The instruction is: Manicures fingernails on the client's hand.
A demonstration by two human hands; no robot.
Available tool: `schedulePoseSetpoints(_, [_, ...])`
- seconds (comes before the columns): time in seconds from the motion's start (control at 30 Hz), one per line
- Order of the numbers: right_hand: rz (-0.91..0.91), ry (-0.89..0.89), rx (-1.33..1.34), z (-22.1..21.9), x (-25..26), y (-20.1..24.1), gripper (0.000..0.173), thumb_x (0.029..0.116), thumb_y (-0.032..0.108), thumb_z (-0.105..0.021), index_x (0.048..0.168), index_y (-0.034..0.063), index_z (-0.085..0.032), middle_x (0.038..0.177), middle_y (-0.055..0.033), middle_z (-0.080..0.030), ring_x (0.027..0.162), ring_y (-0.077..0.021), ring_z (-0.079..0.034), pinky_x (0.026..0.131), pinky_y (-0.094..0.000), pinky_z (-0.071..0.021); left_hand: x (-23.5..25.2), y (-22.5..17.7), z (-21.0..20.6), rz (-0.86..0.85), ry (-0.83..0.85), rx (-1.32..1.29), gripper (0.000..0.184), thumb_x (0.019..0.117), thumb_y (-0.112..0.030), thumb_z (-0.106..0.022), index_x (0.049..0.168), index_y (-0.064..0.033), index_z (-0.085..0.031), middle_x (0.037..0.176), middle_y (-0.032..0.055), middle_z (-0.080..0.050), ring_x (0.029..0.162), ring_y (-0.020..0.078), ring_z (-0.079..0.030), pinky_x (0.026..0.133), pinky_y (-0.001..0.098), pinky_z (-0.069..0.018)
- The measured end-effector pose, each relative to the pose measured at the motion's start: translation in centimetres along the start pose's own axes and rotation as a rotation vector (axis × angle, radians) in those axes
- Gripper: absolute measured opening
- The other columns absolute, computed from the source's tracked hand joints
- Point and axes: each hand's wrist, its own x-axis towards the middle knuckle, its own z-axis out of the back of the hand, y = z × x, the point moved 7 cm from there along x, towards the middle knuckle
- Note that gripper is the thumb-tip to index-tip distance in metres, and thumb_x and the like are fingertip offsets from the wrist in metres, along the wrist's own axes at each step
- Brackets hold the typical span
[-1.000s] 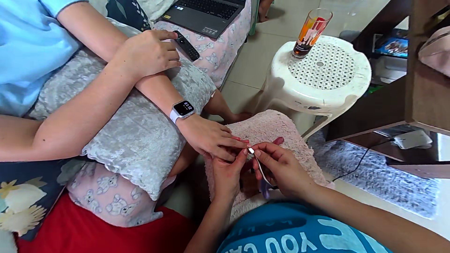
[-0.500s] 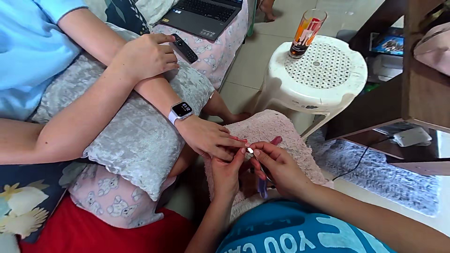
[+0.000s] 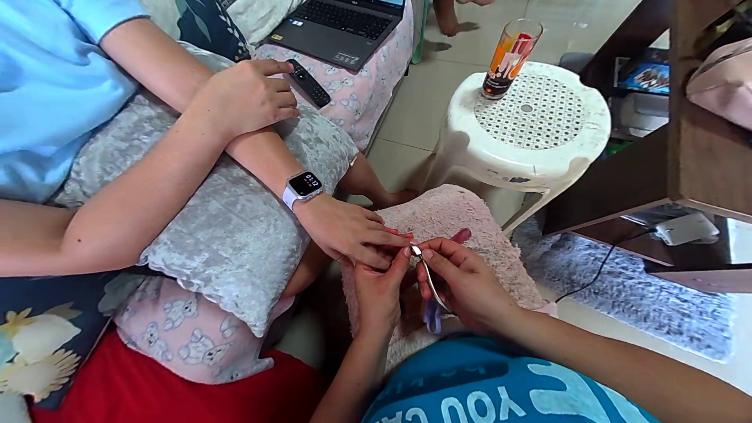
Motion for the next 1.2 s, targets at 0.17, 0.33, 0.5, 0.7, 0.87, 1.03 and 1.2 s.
schedulePoseSetpoints(0.17, [-0.012, -0.014, 0.03, -0.3, 0.0, -0.2, 0.018, 0.1096, 0.011, -0.043, 0.114, 0.0004, -0.057, 0.077, -0.0044, -0.064, 0.061, -0.0089, -0.062, 0.056, -0.0203, -0.0537, 0.0, 0.1, 0.0, -0.003, 0.0, 0.005, 0.027, 0.0867, 0.013, -0.069, 0.113, 0.0076, -0.063, 0.102, 0.0153, -0.075, 0.096, 0.0195, -0.073, 0.09, 0.0333, -0.0599])
schedulePoseSetpoints(0.33, [-0.03, -0.018, 0.041, -0.5, 0.1, -0.4, 0.016, 0.1099, 0.013, -0.042, 0.112, 0.0028, -0.055, 0.078, -0.002, -0.061, 0.062, -0.0075, -0.06, 0.059, -0.0205, -0.0533, 0.0, 0.1, 0.1, -0.006, -0.009, 0.046, 0.027, 0.0871, 0.012, -0.068, 0.113, 0.007, -0.062, 0.101, 0.0138, -0.075, 0.095, 0.0181, -0.073, 0.088, 0.0319, -0.0599])
schedulePoseSetpoints(0.5, [-0.034, 0.007, 0.063, -0.2, -0.1, -0.4, 0.018, 0.1098, 0.013, -0.042, 0.114, 0.0024, -0.056, 0.076, 0.0005, -0.057, 0.058, -0.0054, -0.055, 0.055, -0.0186, -0.0497, -0.1, 0.0, 0.1, 0.003, -0.006, 0.01, 0.028, 0.086, 0.012, -0.07, 0.113, 0.0066, -0.064, 0.1, 0.0146, -0.075, 0.094, 0.0194, -0.074, 0.088, 0.0338, -0.0604])
schedulePoseSetpoints(0.7, [0.306, 0.156, -0.074, -0.9, 0.2, 3.5, 0.019, 0.1102, 0.015, -0.043, 0.114, 0.0052, -0.059, 0.076, -0.0005, -0.061, 0.059, -0.0052, -0.057, 0.056, -0.0199, -0.0518, -0.3, -0.2, 0.2, 0.029, -0.004, 0.003, 0.028, 0.086, 0.011, -0.072, 0.113, 0.0071, -0.064, 0.098, 0.014, -0.075, 0.089, 0.0186, -0.074, 0.086, 0.0337, -0.0617])
schedulePoseSetpoints(0.87, [0.386, 0.201, -0.442, -4.2, 4.7, 6.6, 0.021, 0.109, 0.016, -0.046, 0.119, 0.0038, -0.061, 0.075, -0.0024, -0.063, 0.055, -0.0085, -0.058, 0.05, -0.0238, -0.0532, -0.5, -0.5, 0.4, 0.002, -0.049, 0.06, 0.022, 0.0842, 0.011, -0.073, 0.103, 0.0026, -0.067, 0.091, 0.0068, -0.075, 0.084, 0.0117, -0.073, 0.081, 0.0297, -0.0614])
schedulePoseSetpoints(1.03, [0.478, 0.163, -0.353, -4.3, 5.8, 7.8, 0.023, 0.1104, 0.02, -0.044, 0.123, 0.007, -0.058, 0.075, -0.0057, -0.06, 0.049, -0.0116, -0.054, 0.043, -0.0246, -0.0499, -0.7, -0.7, 0.6, -0.003, -0.028, 0.06, 0.026, 0.0845, 0.01, -0.074, 0.109, 0.0068, -0.065, 0.095, 0.0118, -0.075, 0.087, 0.0172, -0.074, 0.085, 0.0339, -0.0622])
schedulePoseSetpoints(1.2, [0.472, 0.267, -0.449, -1.4, 1.3, 4.3, 0.022, 0.1048, 0.014, -0.058, 0.118, -0.0003, -0.067, 0.079, 0.0014, -0.067, 0.056, -0.0009, -0.058, 0.049, -0.0167, -0.0508, -0.8, -0.8, 0.2, 0.022, 0.018, 0.039, 0.039, 0.0848, 0.01, -0.073, 0.121, 0.0071, -0.059, 0.101, 0.0107, -0.075, 0.093, 0.0165, -0.074, 0.088, 0.0325, -0.0609])
